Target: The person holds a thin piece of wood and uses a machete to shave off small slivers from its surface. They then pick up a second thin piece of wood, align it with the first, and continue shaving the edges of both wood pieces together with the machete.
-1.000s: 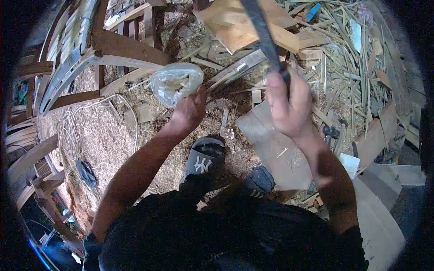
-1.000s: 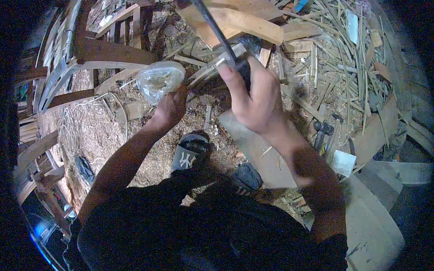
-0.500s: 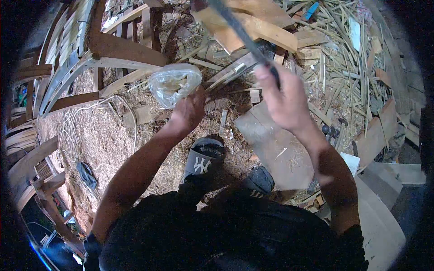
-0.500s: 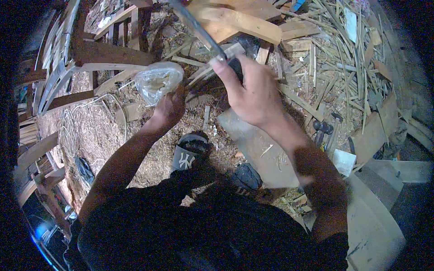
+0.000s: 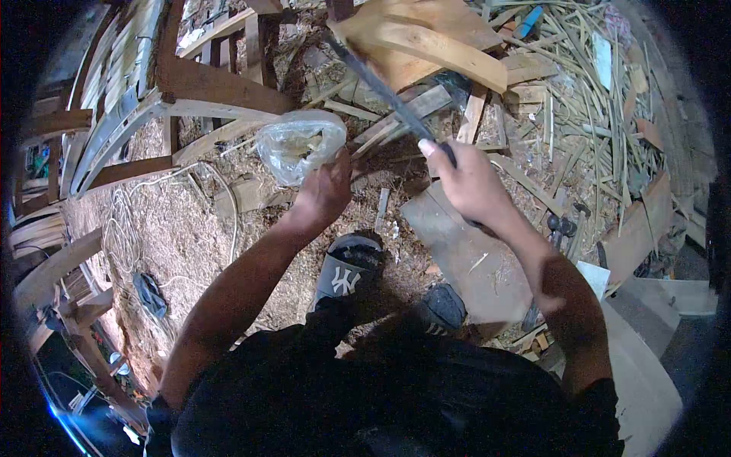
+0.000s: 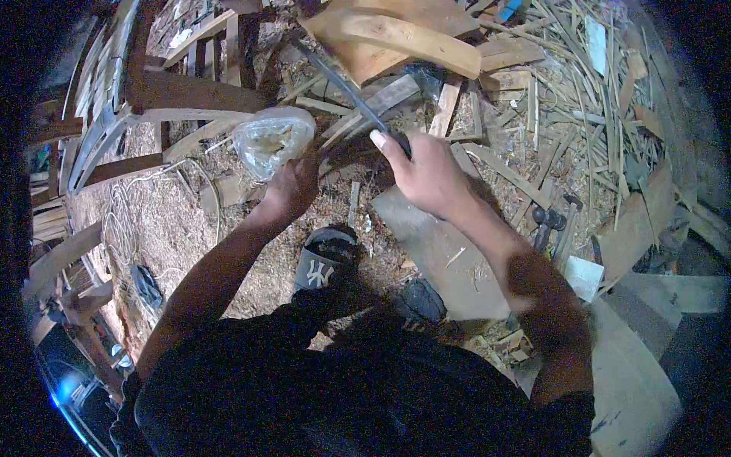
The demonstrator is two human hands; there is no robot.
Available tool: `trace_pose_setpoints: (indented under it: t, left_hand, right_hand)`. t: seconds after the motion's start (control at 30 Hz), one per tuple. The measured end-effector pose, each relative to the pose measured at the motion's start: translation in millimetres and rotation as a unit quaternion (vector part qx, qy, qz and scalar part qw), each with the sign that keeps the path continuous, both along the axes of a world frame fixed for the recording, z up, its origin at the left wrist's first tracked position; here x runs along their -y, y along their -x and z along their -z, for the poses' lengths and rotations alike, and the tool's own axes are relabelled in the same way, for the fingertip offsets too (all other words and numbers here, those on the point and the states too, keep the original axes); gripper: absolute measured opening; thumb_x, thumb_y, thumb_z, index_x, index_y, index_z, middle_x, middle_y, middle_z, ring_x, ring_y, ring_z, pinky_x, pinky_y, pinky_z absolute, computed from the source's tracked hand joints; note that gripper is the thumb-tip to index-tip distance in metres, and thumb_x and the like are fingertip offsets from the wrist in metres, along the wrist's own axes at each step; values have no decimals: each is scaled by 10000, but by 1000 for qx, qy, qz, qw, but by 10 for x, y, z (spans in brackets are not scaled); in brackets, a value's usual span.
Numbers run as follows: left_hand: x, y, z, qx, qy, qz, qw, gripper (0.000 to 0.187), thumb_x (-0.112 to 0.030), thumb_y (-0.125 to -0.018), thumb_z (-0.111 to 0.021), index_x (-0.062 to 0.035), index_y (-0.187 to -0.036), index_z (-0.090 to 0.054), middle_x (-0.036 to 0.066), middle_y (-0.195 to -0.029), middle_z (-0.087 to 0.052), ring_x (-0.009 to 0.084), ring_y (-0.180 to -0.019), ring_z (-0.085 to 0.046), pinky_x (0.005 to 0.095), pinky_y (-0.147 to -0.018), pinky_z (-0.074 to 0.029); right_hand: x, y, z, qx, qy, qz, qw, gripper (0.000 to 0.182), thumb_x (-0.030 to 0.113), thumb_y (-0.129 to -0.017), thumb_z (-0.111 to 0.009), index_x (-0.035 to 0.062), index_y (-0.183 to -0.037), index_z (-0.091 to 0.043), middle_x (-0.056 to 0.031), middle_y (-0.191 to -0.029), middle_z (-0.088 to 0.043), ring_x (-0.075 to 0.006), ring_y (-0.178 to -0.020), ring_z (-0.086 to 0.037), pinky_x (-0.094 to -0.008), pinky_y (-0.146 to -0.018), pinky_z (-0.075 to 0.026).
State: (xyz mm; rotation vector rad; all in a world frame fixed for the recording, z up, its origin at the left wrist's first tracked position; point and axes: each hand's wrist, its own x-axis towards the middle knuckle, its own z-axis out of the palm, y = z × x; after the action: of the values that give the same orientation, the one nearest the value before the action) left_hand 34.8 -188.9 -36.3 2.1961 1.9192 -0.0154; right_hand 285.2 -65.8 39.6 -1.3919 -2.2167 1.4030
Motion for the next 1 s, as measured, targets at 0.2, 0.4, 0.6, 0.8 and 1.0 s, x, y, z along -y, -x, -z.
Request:
trace_pose_setpoints:
  t: [0.2, 0.4, 0.6, 0.8, 1.0]
  left_hand:
    - [72, 74, 263, -13, -13, 28, 999, 493, -63, -860, -555, 117, -1308, -457, 330, -1059, -628, 451, -948, -667, 519, -757, -559]
    - [173, 161, 422, -107, -180, 103, 972, 582, -74, -848, -589, 156, -1357, -426, 325, -1041, -624, 440, -890, -672, 461, -686, -564]
    - [134, 189, 448, -98, -135, 114, 979, 558, -71, -854, -569, 149, -1348, -434, 324, -1023, -629, 421, -872, -667, 476, -715, -563]
    - [70, 48, 168, 37, 32, -25, 998, 531, -82, -863, -554, 102, -1346, -434, 343, -1027, -638, 496, -871, -658, 544, -734, -554]
    - [90, 40, 201, 95, 8, -58, 994, 505, -83, -861, -568, 89, -1320, -443, 351, -929, -641, 504, -781, -652, 571, -718, -547]
  right_hand:
    - [12, 52, -389, -235, -38, 61, 969, 454, 436, -998, -567, -11, -938, -610, -192, -704, -644, -399, -620, -617, -446, -609, -484]
    - [234, 1, 366, -34, -3, 49, 998, 422, 374, -1010, -570, -18, -854, -572, -184, -617, -525, -308, -578, -532, -444, -602, -444]
    - [113, -30, -50, -95, -125, 66, 985, 411, 353, -1030, -555, -15, -849, -557, -65, -555, -441, -127, -512, -432, -345, -489, -354]
    - [205, 3, 116, -125, -89, 96, 983, 457, 410, -1004, -565, -29, -883, -600, -190, -630, -558, -325, -607, -579, -450, -559, -441]
    - [148, -34, 359, 45, 13, 37, 998, 540, 477, -974, -585, -50, -864, -625, -292, -752, -647, -485, -767, -655, -532, -663, -502]
